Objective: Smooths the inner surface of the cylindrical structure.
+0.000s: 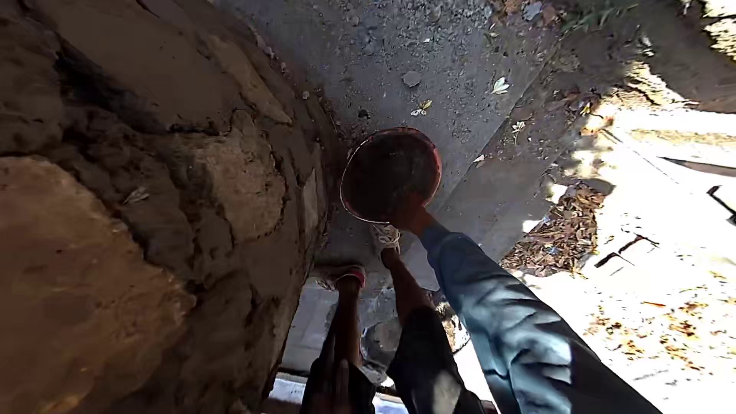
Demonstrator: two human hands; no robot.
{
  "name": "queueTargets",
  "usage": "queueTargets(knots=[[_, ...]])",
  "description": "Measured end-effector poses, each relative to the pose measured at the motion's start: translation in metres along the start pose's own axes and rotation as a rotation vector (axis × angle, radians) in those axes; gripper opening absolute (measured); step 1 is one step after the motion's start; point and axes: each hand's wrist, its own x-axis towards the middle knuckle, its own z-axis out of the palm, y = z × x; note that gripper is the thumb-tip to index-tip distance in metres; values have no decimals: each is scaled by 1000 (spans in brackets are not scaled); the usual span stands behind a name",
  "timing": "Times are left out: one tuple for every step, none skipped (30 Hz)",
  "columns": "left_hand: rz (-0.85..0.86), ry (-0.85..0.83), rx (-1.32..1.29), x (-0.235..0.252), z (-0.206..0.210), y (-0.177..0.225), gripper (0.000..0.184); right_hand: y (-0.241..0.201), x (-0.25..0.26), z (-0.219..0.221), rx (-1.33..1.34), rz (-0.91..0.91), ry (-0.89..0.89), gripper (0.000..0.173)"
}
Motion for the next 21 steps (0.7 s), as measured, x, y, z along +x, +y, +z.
queueTargets(knots=[[35, 45, -67, 25, 15, 11, 54, 0, 0, -28, -23, 59, -217, 37], [56, 78, -168, 53, 27, 27, 53, -4, 0, -51, 24, 94, -311, 37], [69, 111, -253, 81, 37, 43, 51, -8, -1, -65, 110, 111, -329, 38], [58, 131, -318, 106, 43, 59, 49, -13, -2, -71, 178, 119, -300, 38], [43, 147, -365, 129, 46, 77, 48, -16, 1, -69, 211, 124, -261, 39], [30, 168, -390, 152, 47, 94, 47, -18, 8, -67, 220, 116, -236, 39], [20, 183, -392, 171, 47, 109, 47, -20, 15, -63, 207, 115, -245, 38], [-3, 196, -372, 188, 46, 120, 47, -20, 16, -53, 155, 128, -286, 36], [-24, 201, -346, 206, 45, 130, 49, -20, 16, -45, 84, 145, -320, 37], [-50, 206, -338, 225, 45, 137, 50, -18, 13, -45, 48, 165, -344, 38], [-90, 212, -352, 239, 46, 142, 50, -13, 3, -47, 46, 180, -340, 39], [-119, 224, -388, 250, 47, 146, 49, -5, -6, -49, 35, 195, -302, 43], [-132, 237, -432, 262, 48, 150, 47, 6, -13, -53, 35, 214, -236, 45], [-136, 234, -464, 270, 48, 153, 47, 18, -20, -54, 40, 232, -168, 46], [-132, 224, -486, 278, 48, 154, 47, 29, -24, -55, 36, 250, -108, 44], [-126, 233, -498, 285, 48, 155, 46, 38, -24, -55, 46, 270, -58, 42], [-122, 246, -498, 291, 48, 156, 45, 44, -22, -56, 53, 297, -23, 42], [-121, 262, -499, 296, 50, 155, 42, 49, -19, -55, 43, 326, 6, 42], [-114, 280, -496, 300, 52, 153, 40, 51, -15, -54, 14, 352, 28, 41], [-99, 288, -500, 301, 53, 152, 39, 51, -9, -53, -11, 373, 40, 41], [-78, 292, -512, 301, 54, 149, 37, 51, -5, -51, -26, 389, 44, 41]])
